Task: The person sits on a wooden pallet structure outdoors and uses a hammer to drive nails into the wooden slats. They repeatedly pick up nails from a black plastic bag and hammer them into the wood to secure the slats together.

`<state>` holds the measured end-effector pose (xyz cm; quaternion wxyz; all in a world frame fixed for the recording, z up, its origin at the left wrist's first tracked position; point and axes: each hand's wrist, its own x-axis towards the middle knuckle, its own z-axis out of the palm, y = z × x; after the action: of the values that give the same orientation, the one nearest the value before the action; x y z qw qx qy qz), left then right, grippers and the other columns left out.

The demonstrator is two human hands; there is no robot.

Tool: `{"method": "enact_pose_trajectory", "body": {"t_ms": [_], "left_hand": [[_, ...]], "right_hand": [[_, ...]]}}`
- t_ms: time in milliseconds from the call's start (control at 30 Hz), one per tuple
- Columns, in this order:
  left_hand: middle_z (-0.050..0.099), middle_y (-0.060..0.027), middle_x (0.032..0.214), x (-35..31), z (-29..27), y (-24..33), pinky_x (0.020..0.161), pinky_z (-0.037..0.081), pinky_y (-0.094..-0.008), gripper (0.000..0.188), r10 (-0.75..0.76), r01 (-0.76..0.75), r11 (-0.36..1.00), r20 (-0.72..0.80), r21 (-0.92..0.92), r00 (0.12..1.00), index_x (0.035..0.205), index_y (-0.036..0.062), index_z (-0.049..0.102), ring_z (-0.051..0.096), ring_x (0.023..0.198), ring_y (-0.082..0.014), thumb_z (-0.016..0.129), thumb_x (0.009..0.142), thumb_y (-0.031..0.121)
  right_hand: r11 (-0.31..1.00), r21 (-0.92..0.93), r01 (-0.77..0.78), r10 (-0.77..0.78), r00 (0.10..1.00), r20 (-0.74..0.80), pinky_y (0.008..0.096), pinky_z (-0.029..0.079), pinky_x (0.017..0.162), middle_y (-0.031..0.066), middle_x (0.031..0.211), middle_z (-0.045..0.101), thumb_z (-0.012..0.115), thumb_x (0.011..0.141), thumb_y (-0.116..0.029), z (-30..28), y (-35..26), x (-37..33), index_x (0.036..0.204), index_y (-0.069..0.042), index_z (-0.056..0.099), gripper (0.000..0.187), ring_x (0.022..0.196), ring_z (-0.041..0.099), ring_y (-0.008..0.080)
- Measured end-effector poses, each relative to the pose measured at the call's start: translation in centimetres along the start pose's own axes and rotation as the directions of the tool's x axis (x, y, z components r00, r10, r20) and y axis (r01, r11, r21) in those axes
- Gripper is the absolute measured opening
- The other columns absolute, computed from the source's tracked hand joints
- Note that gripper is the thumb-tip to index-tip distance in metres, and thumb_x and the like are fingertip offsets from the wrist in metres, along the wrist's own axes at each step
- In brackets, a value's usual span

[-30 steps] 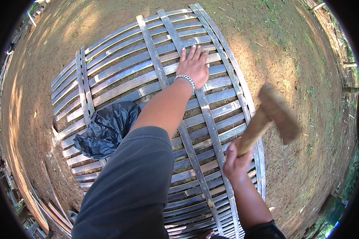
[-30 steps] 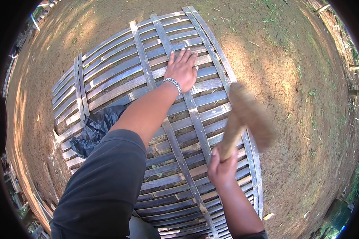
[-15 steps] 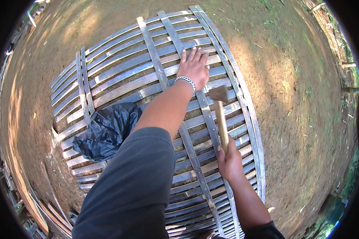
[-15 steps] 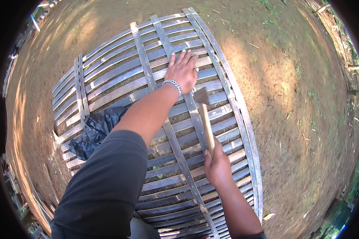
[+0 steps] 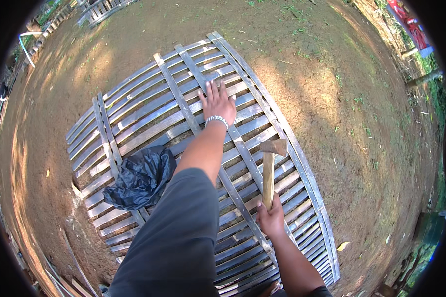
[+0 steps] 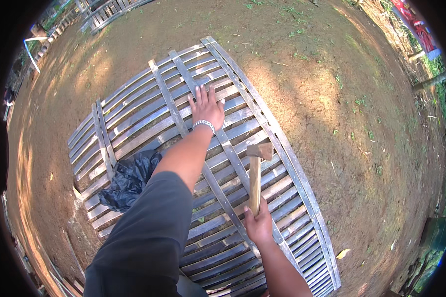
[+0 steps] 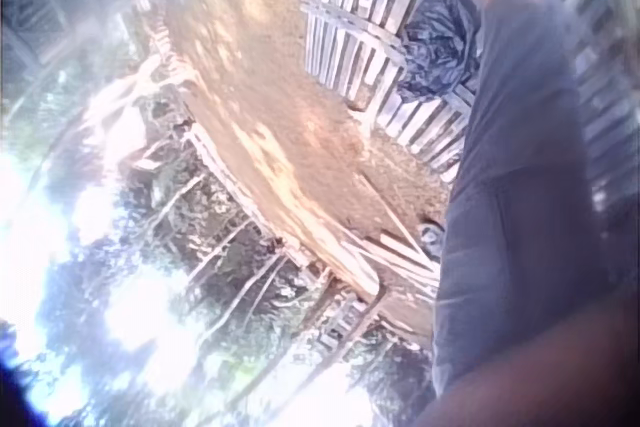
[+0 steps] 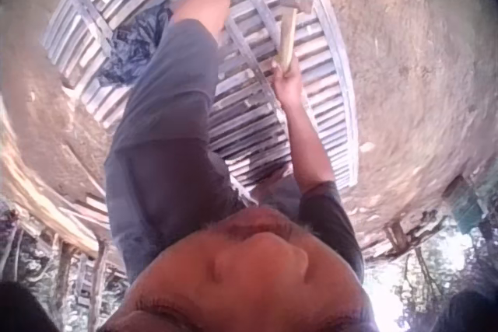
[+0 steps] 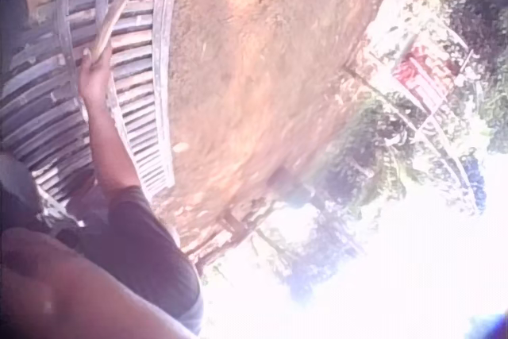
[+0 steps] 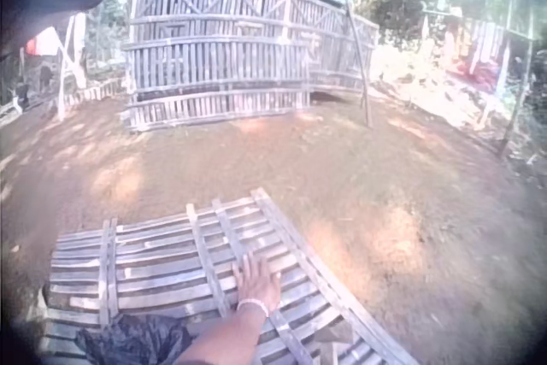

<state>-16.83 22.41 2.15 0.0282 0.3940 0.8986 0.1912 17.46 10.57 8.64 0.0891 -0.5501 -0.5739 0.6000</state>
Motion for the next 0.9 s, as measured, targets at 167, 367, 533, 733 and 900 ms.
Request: {"method": "enact_pose_trajectory", "body": {"t_ms": [167, 367, 533, 733, 900], "left_hand": [[0.028, -0.0241, 0.169, -19.0, -6.3, 0.8, 0.127, 0.008, -0.0610, 0.074, 0.155, -0.162, 0.828, -0.058, -0.537, 0.986, 0.161, 0.0009, 0.030, 0.020, 0.159, -0.0405, 0.059, 0.102, 0.035], [0.022, -0.0305, 0.168, -38.4, -12.1, -12.6, 0.127, 0.005, -0.0621, 0.094, -0.418, 0.404, 0.908, -0.271, -0.107, 0.867, 0.160, -0.0017, 0.030, 0.015, 0.159, -0.0444, 0.075, 0.087, 0.038], [0.019, -0.0259, 0.170, -33.0, -14.7, -18.5, 0.129, 0.004, -0.0586, 0.102, -0.608, 0.598, 0.789, 0.037, 0.142, 0.793, 0.166, 0.0088, 0.022, 0.012, 0.160, -0.0402, 0.072, 0.084, 0.042], [0.023, -0.0253, 0.169, -33.2, -13.5, -18.9, 0.130, 0.005, -0.0575, 0.098, -0.612, 0.596, 0.789, 0.102, 0.149, 0.784, 0.166, 0.0116, 0.025, 0.014, 0.160, -0.0402, 0.066, 0.081, 0.038], [0.025, -0.0286, 0.167, -33.4, -13.3, -19.9, 0.129, 0.005, -0.0593, 0.099, -0.600, 0.570, 0.794, 0.130, 0.210, 0.789, 0.165, 0.0096, 0.025, 0.018, 0.158, -0.0441, 0.064, 0.080, 0.042]], "right_hand": [[0.986, 0.162, -0.035, 0.037, 0.999, -0.012, 0.0295, 0.053, 0.053, 0.0067, 0.081, 0.063, 0.067, 0.098, -0.002, -0.3, 3.2, -1.5, 0.124, -0.002, 0.048, 0.032, 0.059, 0.063, 0.0142], [0.881, 0.341, -0.327, 0.318, 0.944, 0.085, 0.0395, 0.060, 0.062, 0.0148, 0.097, 0.067, 0.064, 0.096, 0.001, -0.6, 3.9, -1.6, 0.127, -0.005, 0.043, 0.038, 0.073, 0.069, 0.0238], [0.913, 0.144, -0.383, 0.365, 0.921, 0.132, 0.0411, 0.060, 0.058, 0.0162, 0.091, 0.066, 0.067, 0.091, 0.003, -2.9, -1.8, -1.3, 0.118, 0.000, 0.044, 0.036, 0.070, 0.070, 0.0252], [0.774, -0.529, -0.347, 0.458, 0.884, 0.090, 0.0362, 0.058, 0.058, 0.0145, 0.085, 0.071, 0.070, 0.093, -0.007, -8.1, -12.1, -0.1, 0.112, 0.003, 0.055, 0.026, 0.068, 0.072, 0.0216], [0.605, -0.766, -0.215, 0.504, 0.848, 0.160, 0.0376, 0.060, 0.064, 0.0132, 0.088, 0.073, 0.071, 0.094, -0.010, -8.4, -16.7, 3.1, 0.118, 0.004, 0.057, 0.031, 0.071, 0.074, 0.0207]]}}
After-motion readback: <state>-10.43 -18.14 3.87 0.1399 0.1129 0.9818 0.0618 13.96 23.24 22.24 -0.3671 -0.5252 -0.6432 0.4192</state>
